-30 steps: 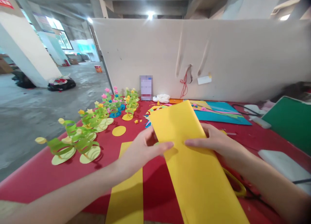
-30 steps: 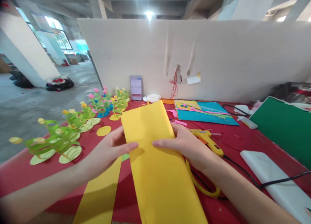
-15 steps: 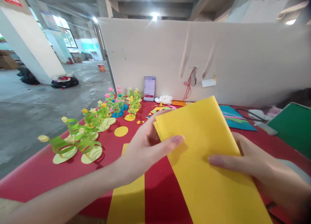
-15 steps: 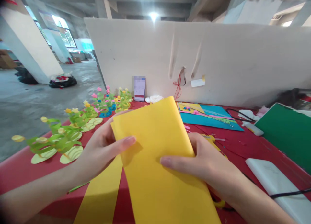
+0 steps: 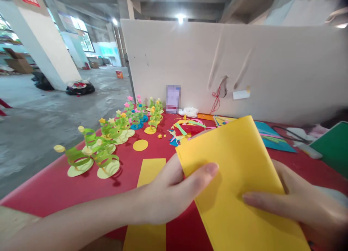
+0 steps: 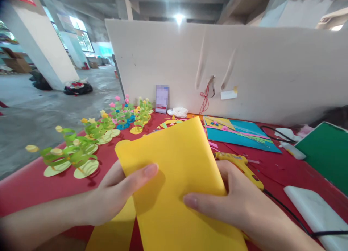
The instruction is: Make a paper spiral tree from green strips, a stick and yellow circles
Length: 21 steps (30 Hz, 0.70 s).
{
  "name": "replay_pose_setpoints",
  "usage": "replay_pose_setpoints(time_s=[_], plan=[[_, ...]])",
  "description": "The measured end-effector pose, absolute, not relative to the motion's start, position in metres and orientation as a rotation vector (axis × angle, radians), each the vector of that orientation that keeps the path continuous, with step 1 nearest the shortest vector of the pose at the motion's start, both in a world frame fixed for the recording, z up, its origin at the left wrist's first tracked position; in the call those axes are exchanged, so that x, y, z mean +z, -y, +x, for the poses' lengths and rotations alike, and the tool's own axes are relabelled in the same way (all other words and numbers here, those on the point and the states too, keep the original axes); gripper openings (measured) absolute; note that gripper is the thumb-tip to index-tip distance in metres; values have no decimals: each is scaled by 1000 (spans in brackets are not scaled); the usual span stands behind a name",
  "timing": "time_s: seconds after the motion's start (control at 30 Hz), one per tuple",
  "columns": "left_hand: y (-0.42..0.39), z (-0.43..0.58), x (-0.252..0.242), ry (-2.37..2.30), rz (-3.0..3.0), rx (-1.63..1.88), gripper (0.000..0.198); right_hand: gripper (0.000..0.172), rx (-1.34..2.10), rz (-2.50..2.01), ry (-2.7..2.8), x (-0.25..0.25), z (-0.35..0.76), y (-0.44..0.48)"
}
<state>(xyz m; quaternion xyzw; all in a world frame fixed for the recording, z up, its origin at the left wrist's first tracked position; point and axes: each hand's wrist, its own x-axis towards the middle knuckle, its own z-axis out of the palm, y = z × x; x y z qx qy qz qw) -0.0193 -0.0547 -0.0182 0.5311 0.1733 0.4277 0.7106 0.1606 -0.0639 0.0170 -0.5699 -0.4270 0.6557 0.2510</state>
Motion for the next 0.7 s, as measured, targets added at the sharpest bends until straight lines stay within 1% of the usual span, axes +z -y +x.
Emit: replay_pose_setpoints(time_s=[0.17,0.3,0.47,0.6,0.7], plan=[[53,-20,-22,-449,1251,967,23,35,1767,-1575,1148,16,160,64],[52,-20,-25,-534,1287,964,22,28,1730,-1561,1214,9,164,63],[52,-20,-25,-536,1369,988,31,27,1719,-1559,1247,10,165,63],[53,-19,-23,-499,1421,1091,44,26,1729,-1591,1264,14,163,63],[52,-19,-22,-481,1448,1102,51,23,1724,-1617,1301,16,162,63]])
